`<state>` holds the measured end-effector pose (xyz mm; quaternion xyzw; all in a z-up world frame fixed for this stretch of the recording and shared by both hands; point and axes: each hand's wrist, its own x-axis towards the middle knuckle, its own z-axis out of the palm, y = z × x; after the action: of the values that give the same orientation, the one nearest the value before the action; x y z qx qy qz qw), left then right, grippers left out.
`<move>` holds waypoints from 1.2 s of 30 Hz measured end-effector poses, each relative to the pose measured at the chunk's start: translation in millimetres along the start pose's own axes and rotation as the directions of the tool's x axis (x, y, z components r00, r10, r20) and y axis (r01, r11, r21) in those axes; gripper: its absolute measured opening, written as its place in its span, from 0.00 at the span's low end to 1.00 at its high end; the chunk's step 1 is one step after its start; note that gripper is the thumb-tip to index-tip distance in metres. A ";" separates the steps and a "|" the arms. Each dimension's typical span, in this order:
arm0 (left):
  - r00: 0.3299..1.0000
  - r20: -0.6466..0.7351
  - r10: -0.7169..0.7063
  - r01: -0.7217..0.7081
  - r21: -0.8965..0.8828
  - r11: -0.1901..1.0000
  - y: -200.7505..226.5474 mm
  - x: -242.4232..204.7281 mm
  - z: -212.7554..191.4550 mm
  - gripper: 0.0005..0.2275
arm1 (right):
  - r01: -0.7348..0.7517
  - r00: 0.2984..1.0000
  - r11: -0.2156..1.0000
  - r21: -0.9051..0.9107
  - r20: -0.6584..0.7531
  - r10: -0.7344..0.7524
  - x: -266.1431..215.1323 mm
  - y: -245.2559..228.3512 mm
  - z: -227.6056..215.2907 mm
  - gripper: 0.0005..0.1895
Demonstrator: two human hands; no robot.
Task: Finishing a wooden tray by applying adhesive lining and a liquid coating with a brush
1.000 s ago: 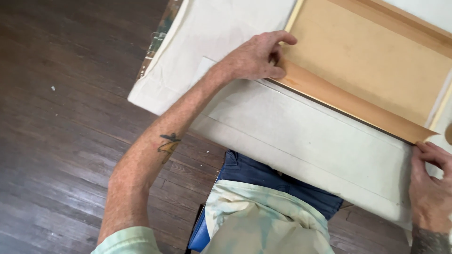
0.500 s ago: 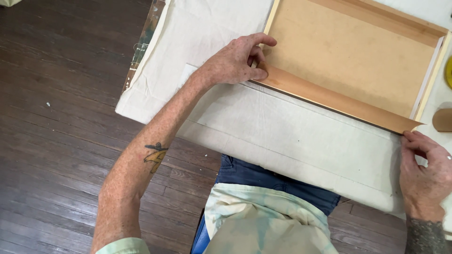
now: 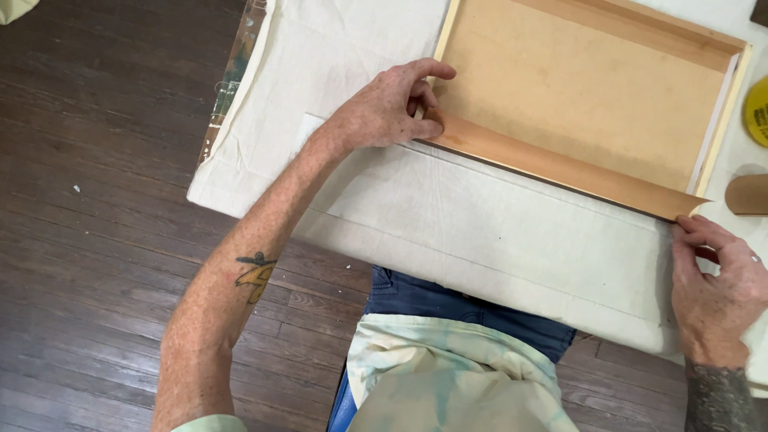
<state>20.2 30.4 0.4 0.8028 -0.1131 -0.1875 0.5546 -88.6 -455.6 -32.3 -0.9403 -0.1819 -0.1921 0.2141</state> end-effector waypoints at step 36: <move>0.705 -0.059 0.706 -0.331 0.854 0.401 -9.7 -13.6 98.9 0.05 | 0.237 0.959 0.962 0.132 0.125 -0.254 81.4 -150.2 55.1 0.10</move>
<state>-34.6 -44.7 -37.4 0.8997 -0.3144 0.2459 0.1767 -66.7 -281.9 7.4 -0.9075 -0.3230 -0.1393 0.2294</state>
